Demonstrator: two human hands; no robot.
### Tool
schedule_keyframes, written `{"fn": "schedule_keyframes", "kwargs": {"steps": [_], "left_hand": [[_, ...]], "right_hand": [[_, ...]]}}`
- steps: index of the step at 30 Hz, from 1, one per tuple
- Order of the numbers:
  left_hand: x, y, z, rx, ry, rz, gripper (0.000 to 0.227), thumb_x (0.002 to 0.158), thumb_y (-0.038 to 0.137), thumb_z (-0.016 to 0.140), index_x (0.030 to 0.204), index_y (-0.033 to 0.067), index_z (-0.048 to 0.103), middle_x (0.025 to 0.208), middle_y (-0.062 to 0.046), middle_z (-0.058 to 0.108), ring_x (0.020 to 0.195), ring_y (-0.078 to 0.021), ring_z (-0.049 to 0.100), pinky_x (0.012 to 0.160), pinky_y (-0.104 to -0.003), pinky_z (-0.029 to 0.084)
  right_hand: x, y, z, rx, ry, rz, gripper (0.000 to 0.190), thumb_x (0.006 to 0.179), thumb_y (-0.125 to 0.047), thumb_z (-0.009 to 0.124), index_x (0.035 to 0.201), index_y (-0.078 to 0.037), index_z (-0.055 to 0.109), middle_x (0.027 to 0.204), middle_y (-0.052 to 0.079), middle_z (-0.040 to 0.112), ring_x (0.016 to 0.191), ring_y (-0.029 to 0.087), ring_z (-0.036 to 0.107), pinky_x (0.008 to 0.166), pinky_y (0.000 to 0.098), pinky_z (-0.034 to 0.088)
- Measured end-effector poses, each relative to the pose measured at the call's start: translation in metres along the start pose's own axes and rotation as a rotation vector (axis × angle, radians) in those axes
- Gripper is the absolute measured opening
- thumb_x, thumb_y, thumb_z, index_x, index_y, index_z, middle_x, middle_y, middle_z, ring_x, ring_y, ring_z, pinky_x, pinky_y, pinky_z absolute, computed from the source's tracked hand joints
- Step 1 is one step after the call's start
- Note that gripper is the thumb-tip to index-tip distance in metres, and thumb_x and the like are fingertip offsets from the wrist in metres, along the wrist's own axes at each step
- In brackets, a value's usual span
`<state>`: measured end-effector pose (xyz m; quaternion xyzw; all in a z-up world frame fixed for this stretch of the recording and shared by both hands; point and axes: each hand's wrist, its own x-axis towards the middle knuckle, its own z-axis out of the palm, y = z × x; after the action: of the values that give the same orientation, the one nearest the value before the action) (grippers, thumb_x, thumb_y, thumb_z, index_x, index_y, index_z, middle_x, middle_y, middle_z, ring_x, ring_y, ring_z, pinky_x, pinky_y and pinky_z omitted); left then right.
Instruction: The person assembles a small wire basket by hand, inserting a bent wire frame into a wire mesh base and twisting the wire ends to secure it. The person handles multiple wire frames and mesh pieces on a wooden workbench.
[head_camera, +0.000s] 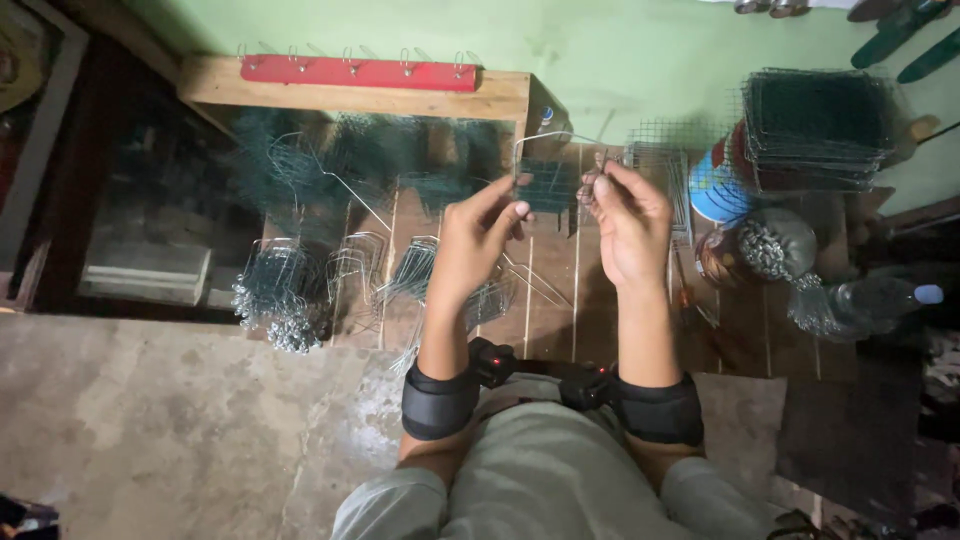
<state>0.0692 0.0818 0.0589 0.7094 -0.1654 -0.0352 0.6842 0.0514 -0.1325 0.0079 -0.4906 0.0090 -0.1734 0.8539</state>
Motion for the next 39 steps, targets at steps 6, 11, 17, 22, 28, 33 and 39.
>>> {"fn": "schedule_keyframes", "kwargs": {"steps": [6,11,17,22,28,33,39], "left_hand": [[0.003,-0.005,-0.01,0.058,-0.009,0.107,0.034,0.1,0.005,0.066,0.134,0.0053,0.067,0.08,-0.003,0.073,0.067,-0.0063,0.064,0.063,-0.023,0.054],[0.003,0.001,-0.017,0.0,-0.018,0.061,0.033,0.101,0.005,0.066,0.134,0.0051,0.066,0.08,-0.003,0.072,0.067,-0.0058,0.064,0.063,-0.024,0.054],[0.005,-0.005,-0.029,0.026,-0.004,0.075,0.033,0.1,0.005,0.066,0.133,0.0046,0.067,0.08,-0.004,0.073,0.066,-0.006,0.063,0.061,-0.024,0.053],[0.008,-0.021,-0.042,-0.015,-0.017,0.072,0.034,0.101,0.005,0.066,0.135,0.0038,0.066,0.082,-0.004,0.073,0.068,-0.0062,0.061,0.064,-0.024,0.054],[0.014,-0.07,-0.059,-0.335,-0.197,0.031,0.032,0.103,0.003,0.065,0.135,-0.0008,0.066,0.089,-0.004,0.073,0.075,-0.0078,0.063,0.07,-0.025,0.054],[0.011,-0.061,-0.085,-0.317,-0.123,-0.124,0.031,0.097,0.005,0.069,0.128,-0.0013,0.068,0.089,-0.004,0.074,0.07,-0.007,0.062,0.059,-0.023,0.048],[0.008,-0.062,-0.106,-0.124,0.055,0.045,0.028,0.097,0.007,0.072,0.124,0.0,0.07,0.091,-0.003,0.076,0.078,-0.006,0.067,0.069,-0.023,0.058]], "right_hand": [[0.008,-0.004,-0.006,0.1,-0.134,0.111,0.013,0.102,0.004,0.065,0.113,0.001,0.069,0.109,0.011,0.072,0.097,0.02,0.07,0.092,0.0331,0.057],[0.012,-0.019,0.021,0.073,-0.14,0.13,0.012,0.104,-0.001,0.063,0.115,-0.001,0.069,0.104,0.008,0.071,0.096,0.019,0.07,0.095,0.0366,0.058],[0.019,-0.007,0.024,0.082,-0.193,0.1,0.006,0.108,-0.003,0.063,0.113,-0.004,0.065,0.103,0.006,0.069,0.098,0.017,0.067,0.102,0.043,0.058],[0.028,-0.01,0.033,0.132,-0.337,0.228,0.006,0.103,-0.007,0.063,0.108,-0.005,0.066,0.108,0.003,0.062,0.105,0.016,0.062,0.102,0.0431,0.054],[0.041,0.002,0.037,0.245,-0.748,0.346,0.01,0.096,-0.004,0.069,0.091,-0.008,0.062,0.108,0.003,0.059,0.118,0.02,0.057,0.106,0.0434,0.051],[0.042,0.014,0.057,0.208,-0.686,0.377,0.007,0.095,-0.001,0.066,0.096,-0.008,0.064,0.115,0.007,0.061,0.113,0.019,0.059,0.101,0.0391,0.053],[0.037,0.018,0.067,-0.318,-0.318,0.215,0.021,0.1,0.002,0.059,0.12,0.001,0.066,0.117,0.009,0.069,0.099,0.014,0.066,0.086,0.0287,0.057]]}}
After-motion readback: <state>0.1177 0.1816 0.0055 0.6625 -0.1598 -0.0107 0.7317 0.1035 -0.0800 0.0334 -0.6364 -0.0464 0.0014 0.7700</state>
